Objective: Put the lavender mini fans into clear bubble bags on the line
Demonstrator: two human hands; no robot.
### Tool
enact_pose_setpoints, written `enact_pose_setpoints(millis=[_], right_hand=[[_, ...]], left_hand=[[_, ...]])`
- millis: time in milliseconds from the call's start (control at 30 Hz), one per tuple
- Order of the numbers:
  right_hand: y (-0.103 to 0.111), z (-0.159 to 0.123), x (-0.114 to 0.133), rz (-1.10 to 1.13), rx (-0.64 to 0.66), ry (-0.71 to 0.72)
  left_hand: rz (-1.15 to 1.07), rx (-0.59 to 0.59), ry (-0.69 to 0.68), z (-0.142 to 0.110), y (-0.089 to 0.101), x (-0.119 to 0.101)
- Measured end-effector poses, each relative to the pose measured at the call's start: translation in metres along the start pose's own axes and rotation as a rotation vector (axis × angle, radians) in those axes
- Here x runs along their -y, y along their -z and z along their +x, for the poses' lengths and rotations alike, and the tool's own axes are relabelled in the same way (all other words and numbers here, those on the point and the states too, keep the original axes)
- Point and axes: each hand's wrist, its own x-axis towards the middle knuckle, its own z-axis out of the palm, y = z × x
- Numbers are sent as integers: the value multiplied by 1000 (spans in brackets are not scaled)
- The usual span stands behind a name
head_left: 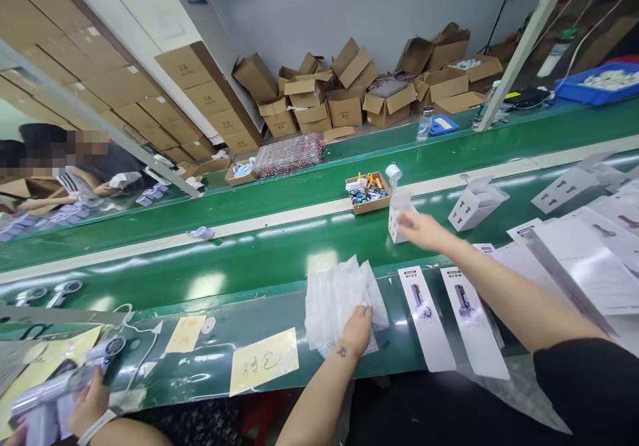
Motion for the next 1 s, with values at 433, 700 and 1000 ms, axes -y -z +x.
enact_pose_setpoints(millis=[433,700,1000], right_hand=[[-167,-110,44,1195,-26,-628],[-166,-122,46,1031,-67,-672],[-166,-131,61,1124,147,-670]], left_hand=[[38,-516,-559,-103,65,-26],[132,-642,-459,-160,78,14],[-535,-591,-106,-171,78,-2]])
